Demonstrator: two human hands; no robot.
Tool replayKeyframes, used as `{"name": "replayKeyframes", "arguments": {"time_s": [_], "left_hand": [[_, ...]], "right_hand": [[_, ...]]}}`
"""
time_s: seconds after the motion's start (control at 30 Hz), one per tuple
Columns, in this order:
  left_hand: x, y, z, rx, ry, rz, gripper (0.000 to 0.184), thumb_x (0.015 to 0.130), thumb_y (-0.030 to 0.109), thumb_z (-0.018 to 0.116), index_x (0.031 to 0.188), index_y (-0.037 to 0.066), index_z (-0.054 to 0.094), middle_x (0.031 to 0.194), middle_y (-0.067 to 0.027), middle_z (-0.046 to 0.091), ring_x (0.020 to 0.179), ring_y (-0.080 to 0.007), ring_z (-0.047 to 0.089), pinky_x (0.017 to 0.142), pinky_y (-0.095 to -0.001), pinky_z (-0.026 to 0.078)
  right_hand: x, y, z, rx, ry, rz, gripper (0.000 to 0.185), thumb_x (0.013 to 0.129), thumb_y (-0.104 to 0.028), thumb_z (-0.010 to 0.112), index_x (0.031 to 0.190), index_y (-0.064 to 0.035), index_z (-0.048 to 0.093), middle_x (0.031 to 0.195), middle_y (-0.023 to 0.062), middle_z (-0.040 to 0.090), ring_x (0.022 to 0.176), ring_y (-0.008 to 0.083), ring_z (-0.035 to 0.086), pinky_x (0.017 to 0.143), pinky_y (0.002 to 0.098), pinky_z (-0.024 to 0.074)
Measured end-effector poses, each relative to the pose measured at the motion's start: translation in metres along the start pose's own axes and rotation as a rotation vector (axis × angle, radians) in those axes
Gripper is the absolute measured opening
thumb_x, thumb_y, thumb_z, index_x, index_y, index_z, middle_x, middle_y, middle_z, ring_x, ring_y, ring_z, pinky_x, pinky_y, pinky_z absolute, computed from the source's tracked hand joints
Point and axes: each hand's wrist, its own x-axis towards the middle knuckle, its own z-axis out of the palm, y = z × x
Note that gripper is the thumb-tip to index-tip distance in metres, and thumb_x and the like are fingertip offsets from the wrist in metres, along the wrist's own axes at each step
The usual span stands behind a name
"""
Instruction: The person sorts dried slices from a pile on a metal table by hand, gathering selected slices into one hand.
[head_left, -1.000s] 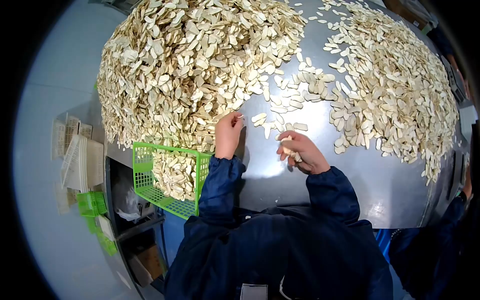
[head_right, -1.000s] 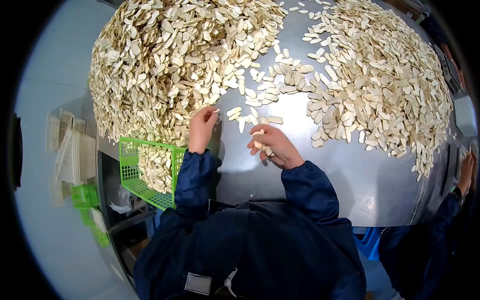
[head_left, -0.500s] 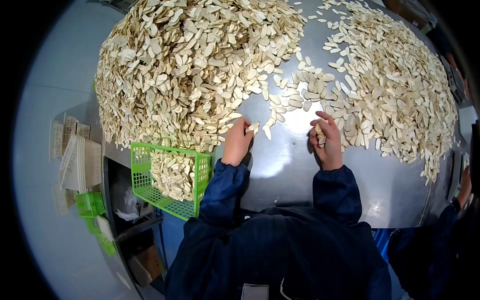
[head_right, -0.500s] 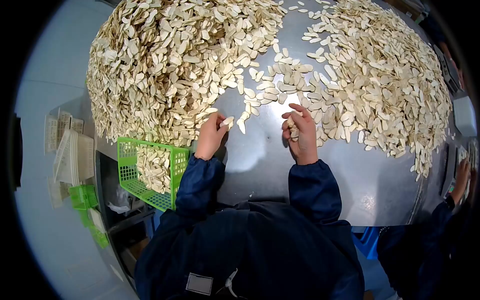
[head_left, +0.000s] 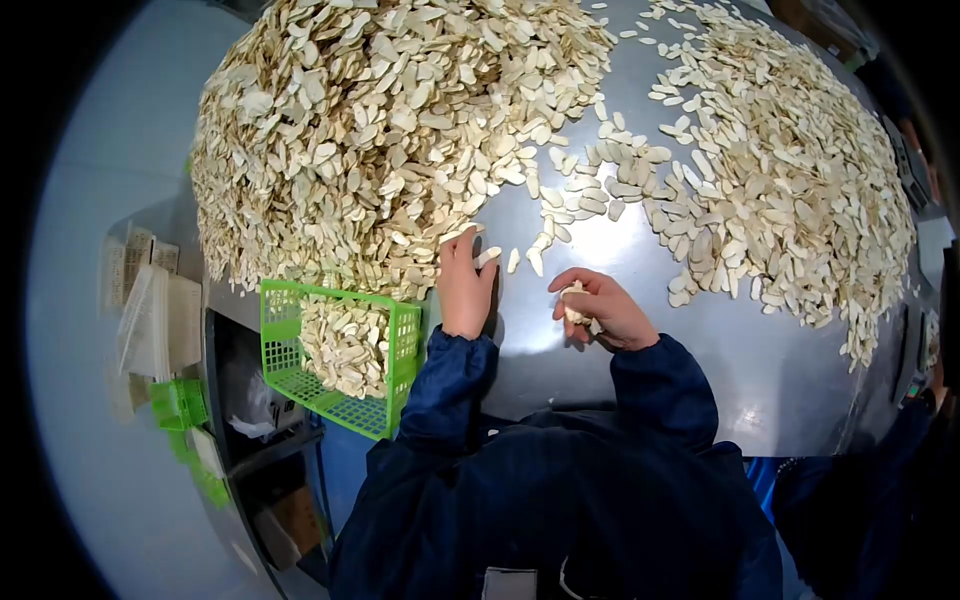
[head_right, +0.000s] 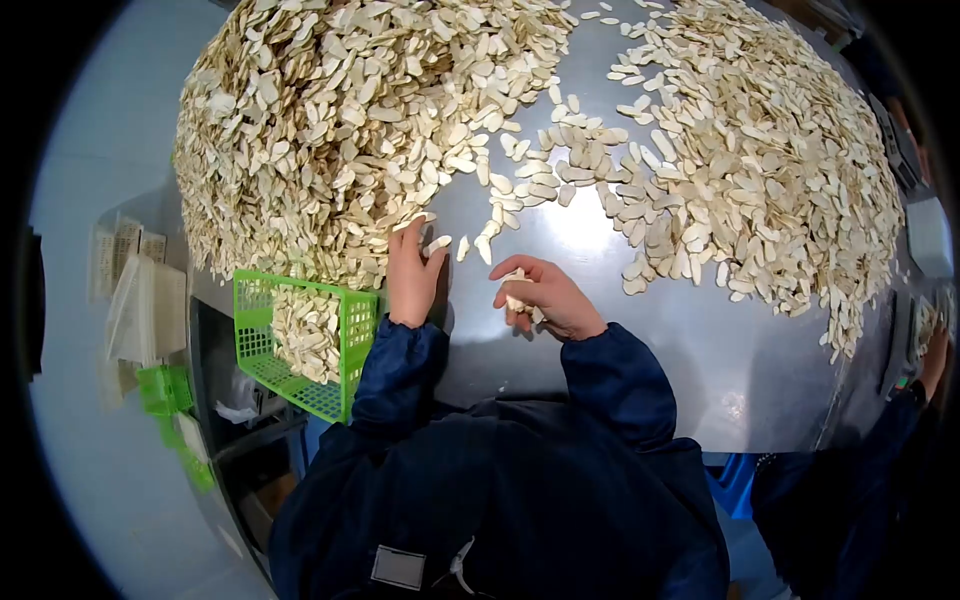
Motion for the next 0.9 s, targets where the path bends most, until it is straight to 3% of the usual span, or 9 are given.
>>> {"name": "replayKeyframes", "arguments": {"time_s": [0.07, 0.23, 0.53, 0.67, 0.7, 0.73, 0.8, 0.9], "left_hand": [[-0.002, 0.027, -0.005, 0.049, -0.057, -0.054, 0.038, 0.078, 0.012, 0.066, 0.114, 0.004, 0.055, 0.105, -0.02, 0.052, 0.096, -0.0388, 0.056, 0.077, -0.0433, 0.048], [-0.008, 0.022, 0.019, 0.059, -0.138, 0.027, 0.017, 0.078, 0.01, 0.065, 0.092, 0.004, 0.056, 0.092, -0.0161, 0.055, 0.083, -0.0372, 0.057, 0.069, -0.0436, 0.047], [0.003, 0.031, 0.014, 0.094, -0.224, 0.092, 0.014, 0.076, 0.01, 0.065, 0.088, 0.006, 0.061, 0.086, -0.0112, 0.054, 0.085, -0.0309, 0.054, 0.07, -0.0397, 0.045], [0.01, 0.04, 0.023, 0.043, -0.347, 0.151, 0.016, 0.075, 0.012, 0.066, 0.085, 0.003, 0.058, 0.087, -0.0148, 0.054, 0.084, -0.0341, 0.054, 0.072, -0.0401, 0.044], [0.015, 0.042, 0.028, 0.04, -0.392, 0.176, 0.019, 0.076, 0.012, 0.065, 0.088, 0.002, 0.055, 0.088, -0.015, 0.055, 0.086, -0.0352, 0.053, 0.071, -0.0412, 0.044], [0.02, 0.047, 0.035, 0.013, -0.438, 0.133, 0.037, 0.074, 0.012, 0.066, 0.108, 0.003, 0.052, 0.095, -0.0182, 0.054, 0.087, -0.0389, 0.055, 0.073, -0.0454, 0.045], [0.033, 0.063, 0.05, -0.067, -0.446, 0.141, 0.058, 0.074, 0.014, 0.067, 0.125, 0.002, 0.044, 0.096, -0.0217, 0.053, 0.089, -0.0391, 0.053, 0.077, -0.0432, 0.045], [0.052, 0.094, 0.096, -0.094, -0.513, 0.226, 0.074, 0.073, 0.011, 0.066, 0.137, 0.0, 0.032, 0.107, -0.0245, 0.05, 0.094, -0.0412, 0.054, 0.082, -0.0415, 0.046]], "right_hand": [[0.002, 0.003, 0.002, -0.042, -0.035, 0.017, 0.02, 0.088, -0.007, 0.055, 0.107, -0.0012, 0.054, 0.079, 0.0095, 0.064, 0.054, 0.0118, 0.061, 0.041, 0.0214, 0.0449], [0.001, 0.009, 0.009, -0.11, -0.084, 0.063, 0.021, 0.089, -0.009, 0.054, 0.108, -0.0031, 0.055, 0.079, 0.0078, 0.064, 0.056, 0.0124, 0.063, 0.041, 0.0214, 0.0448], [0.003, 0.018, 0.016, -0.173, -0.163, 0.084, 0.023, 0.089, -0.012, 0.052, 0.11, -0.0023, 0.053, 0.081, 0.0078, 0.063, 0.061, 0.0134, 0.063, 0.046, 0.0213, 0.0452], [0.007, 0.035, 0.016, -0.154, -0.271, 0.115, 0.026, 0.089, -0.015, 0.052, 0.111, -0.0017, 0.052, 0.084, 0.0084, 0.062, 0.064, 0.014, 0.062, 0.048, 0.0234, 0.0465], [0.005, 0.036, 0.02, -0.197, -0.271, 0.114, 0.025, 0.089, -0.014, 0.053, 0.11, -0.0016, 0.052, 0.084, 0.0084, 0.062, 0.064, 0.0143, 0.062, 0.048, 0.0234, 0.0463], [0.007, 0.041, 0.021, -0.201, -0.279, 0.158, 0.027, 0.088, -0.014, 0.053, 0.111, -0.001, 0.051, 0.086, 0.0088, 0.063, 0.064, 0.0147, 0.062, 0.049, 0.0237, 0.0468], [0.007, 0.045, 0.022, -0.253, -0.318, 0.127, 0.021, 0.09, -0.013, 0.053, 0.107, 0.0003, 0.055, 0.083, 0.0092, 0.064, 0.065, 0.0156, 0.063, 0.05, 0.0243, 0.0484], [0.015, 0.057, 0.012, -0.278, -0.363, 0.115, 0.018, 0.09, -0.013, 0.054, 0.1, 0.0009, 0.06, 0.078, 0.0101, 0.065, 0.062, 0.0164, 0.064, 0.049, 0.0247, 0.0489]]}}
